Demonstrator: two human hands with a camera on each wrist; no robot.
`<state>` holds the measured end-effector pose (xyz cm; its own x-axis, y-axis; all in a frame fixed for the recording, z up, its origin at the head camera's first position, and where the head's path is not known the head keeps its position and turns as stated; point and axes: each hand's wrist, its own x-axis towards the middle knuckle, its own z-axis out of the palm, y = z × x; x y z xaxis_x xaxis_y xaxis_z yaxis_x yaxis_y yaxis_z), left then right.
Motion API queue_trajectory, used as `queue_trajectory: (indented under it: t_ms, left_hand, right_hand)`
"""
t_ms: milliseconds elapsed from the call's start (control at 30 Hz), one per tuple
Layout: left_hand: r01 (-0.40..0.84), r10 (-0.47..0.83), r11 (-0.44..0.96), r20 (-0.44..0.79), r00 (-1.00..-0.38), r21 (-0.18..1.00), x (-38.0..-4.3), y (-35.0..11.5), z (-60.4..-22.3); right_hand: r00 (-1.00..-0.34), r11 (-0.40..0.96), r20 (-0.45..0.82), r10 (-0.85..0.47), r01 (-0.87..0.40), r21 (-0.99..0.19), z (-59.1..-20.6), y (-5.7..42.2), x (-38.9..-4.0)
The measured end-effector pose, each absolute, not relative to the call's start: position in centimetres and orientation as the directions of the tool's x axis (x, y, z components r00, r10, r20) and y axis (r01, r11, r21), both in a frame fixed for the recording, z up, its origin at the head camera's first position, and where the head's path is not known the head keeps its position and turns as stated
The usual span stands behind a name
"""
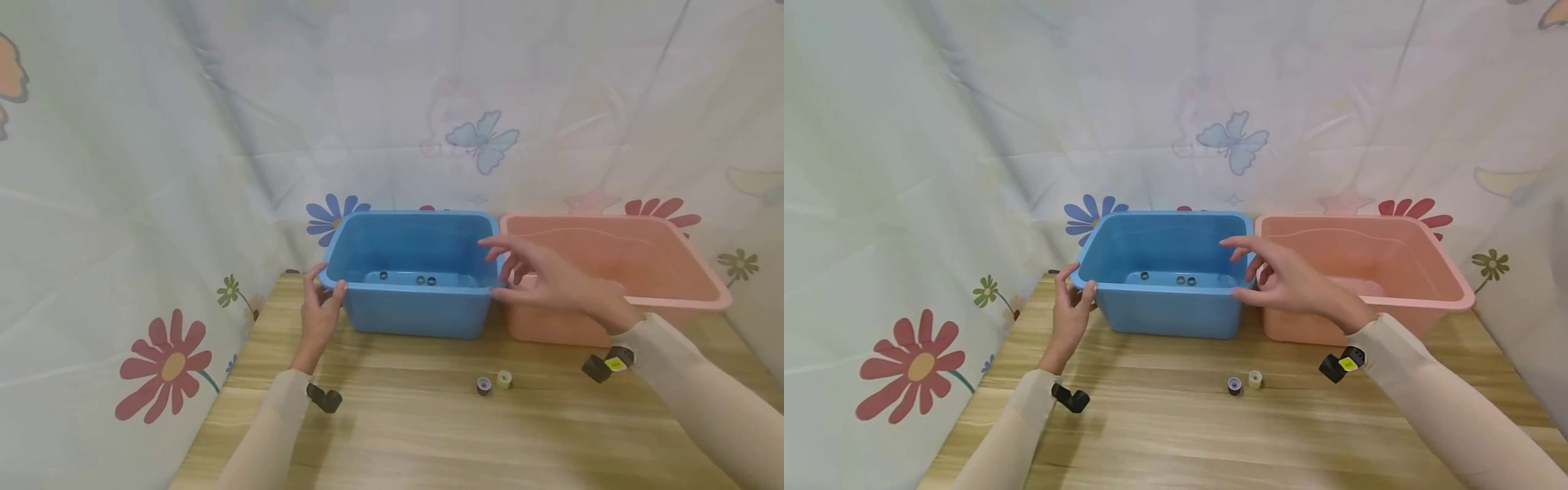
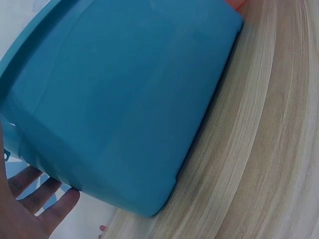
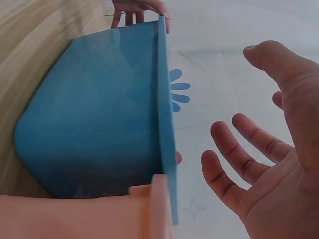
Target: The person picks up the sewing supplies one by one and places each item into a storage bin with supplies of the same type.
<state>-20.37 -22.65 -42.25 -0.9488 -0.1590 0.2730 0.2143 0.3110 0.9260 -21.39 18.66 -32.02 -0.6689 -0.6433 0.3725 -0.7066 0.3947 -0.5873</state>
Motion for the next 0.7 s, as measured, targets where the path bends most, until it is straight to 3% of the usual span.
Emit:
queue_trajectory:
  t_ms: [533, 700]
  left_hand:
    - [0.219, -0.149, 0.288, 0.270, -0.951, 0.932, -20.8, -22.8, -42.9]
    - [0.222, -0.149, 0.285, 0.272, -0.951, 0.932, -20.7, -22.7, -42.7]
  right_hand:
    - [-0.643, 0.339, 0.448, -0.621, -0.736, -0.586, -35.6, 20.6, -17.9]
    - [-0.677, 0.370, 0.402, -0.617, -0.700, -0.611, -36.8, 21.2, -17.0]
